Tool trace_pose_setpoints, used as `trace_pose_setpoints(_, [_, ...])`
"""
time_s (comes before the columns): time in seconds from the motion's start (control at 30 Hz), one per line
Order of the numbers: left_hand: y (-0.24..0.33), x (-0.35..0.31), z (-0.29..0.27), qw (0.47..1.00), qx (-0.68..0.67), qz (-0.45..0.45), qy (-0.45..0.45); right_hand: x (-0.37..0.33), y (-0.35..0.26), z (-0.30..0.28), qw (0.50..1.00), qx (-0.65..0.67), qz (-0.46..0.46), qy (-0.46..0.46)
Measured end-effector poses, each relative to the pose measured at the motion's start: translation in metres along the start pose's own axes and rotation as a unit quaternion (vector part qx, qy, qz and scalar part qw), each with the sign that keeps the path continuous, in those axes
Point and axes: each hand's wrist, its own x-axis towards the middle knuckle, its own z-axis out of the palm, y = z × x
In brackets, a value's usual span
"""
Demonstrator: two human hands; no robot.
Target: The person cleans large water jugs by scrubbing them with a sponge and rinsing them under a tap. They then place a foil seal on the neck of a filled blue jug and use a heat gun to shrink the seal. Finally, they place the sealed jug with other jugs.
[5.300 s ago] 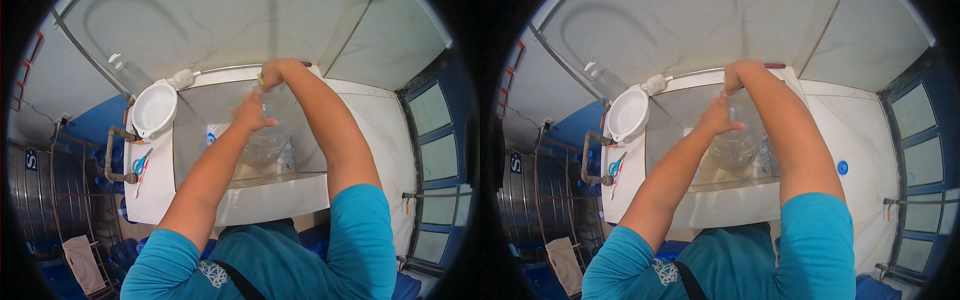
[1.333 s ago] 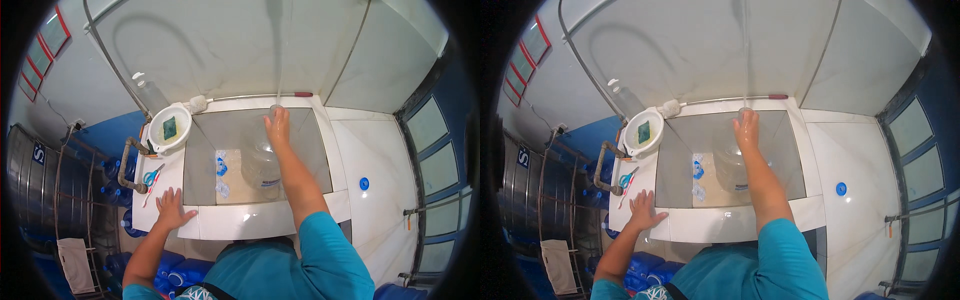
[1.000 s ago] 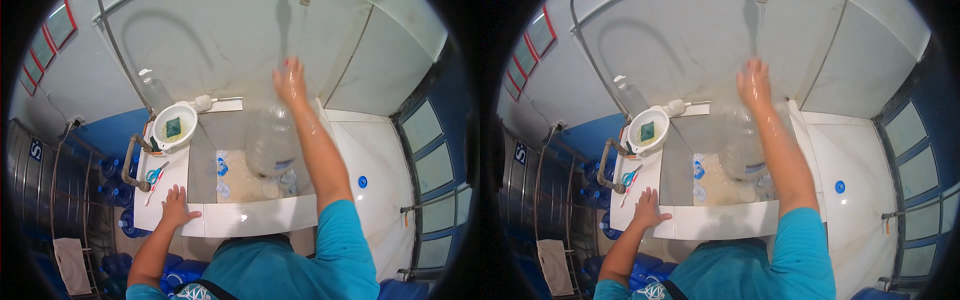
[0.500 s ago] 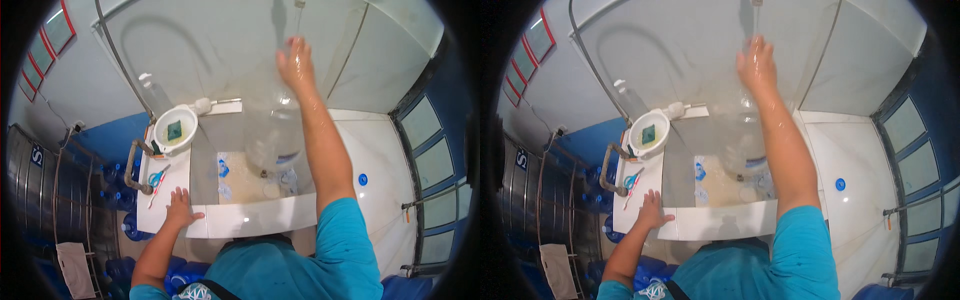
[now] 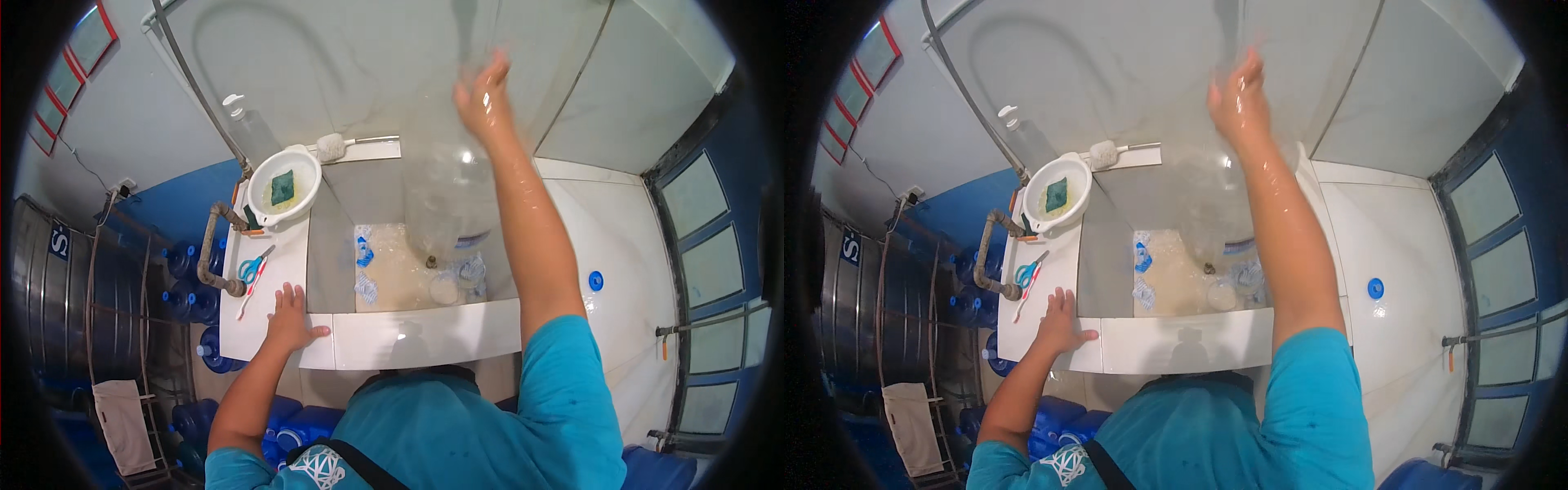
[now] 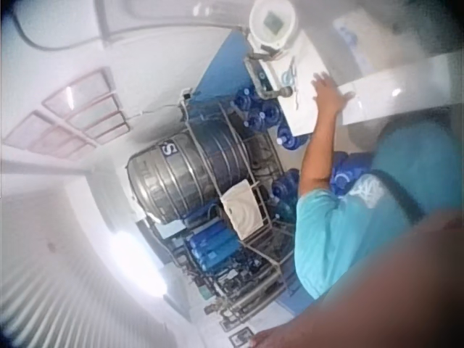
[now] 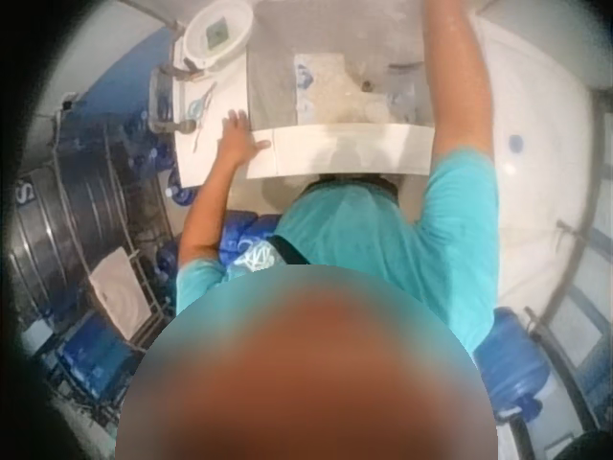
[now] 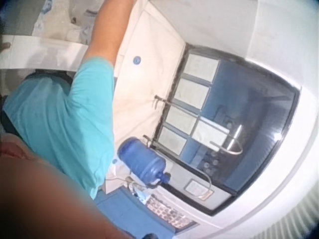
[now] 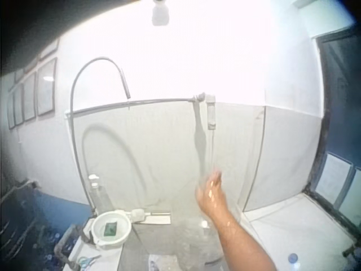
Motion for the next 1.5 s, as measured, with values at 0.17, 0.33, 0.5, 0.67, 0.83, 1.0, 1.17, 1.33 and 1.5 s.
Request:
trace_pose_setpoints(0.17, [0.000, 0.003, -0.002, 1.000, -0.004, 0.018, 0.020, -0.080, 0.091, 0.060, 0.997, -0.077, 0.007, -0.020])
trace_pose_setpoints(0.33, [0.002, -0.002, -0.001, 1.000, -0.002, -0.008, 0.003, 0.010, -0.016, -0.007, 0.998, 0.041, 0.043, 0.005])
trace_pose_setpoints(0.5, [0.001, 0.001, -0.003, 1.000, 0.004, 0.007, 0.004, -0.056, 0.076, 0.057, 0.992, -0.127, 0.018, -0.008])
trace_pose_setpoints(0.67, [-0.004, 0.000, 0.003, 1.000, 0.007, -0.002, 0.007, -0.010, 0.009, 0.009, 0.998, 0.009, 0.057, -0.027])
trace_pose_setpoints(0.83, [0.003, -0.001, -0.004, 1.000, 0.014, 0.009, 0.011, 0.003, 0.008, 0.001, 0.999, -0.027, 0.036, -0.008])
trace_pose_setpoints(1.0, [-0.020, 0.013, 0.001, 0.998, 0.010, 0.058, 0.019, -0.030, 0.040, 0.010, 0.994, 0.064, 0.089, 0.028])
trace_pose_setpoints(1.17, [-0.037, 0.045, -0.054, 0.942, -0.316, 0.113, 0.018, -0.019, 0.058, -0.092, 0.895, 0.346, 0.206, 0.191])
trace_pose_setpoints(1.33, [0.027, 0.053, -0.108, 0.811, -0.573, 0.115, 0.020, -0.083, 0.169, -0.121, 0.664, 0.597, 0.373, 0.253])
trace_pose_setpoints(1.5, [0.079, 0.047, -0.131, 0.669, -0.666, 0.326, 0.061, -0.226, 0.185, -0.017, 0.657, 0.598, 0.435, 0.149])
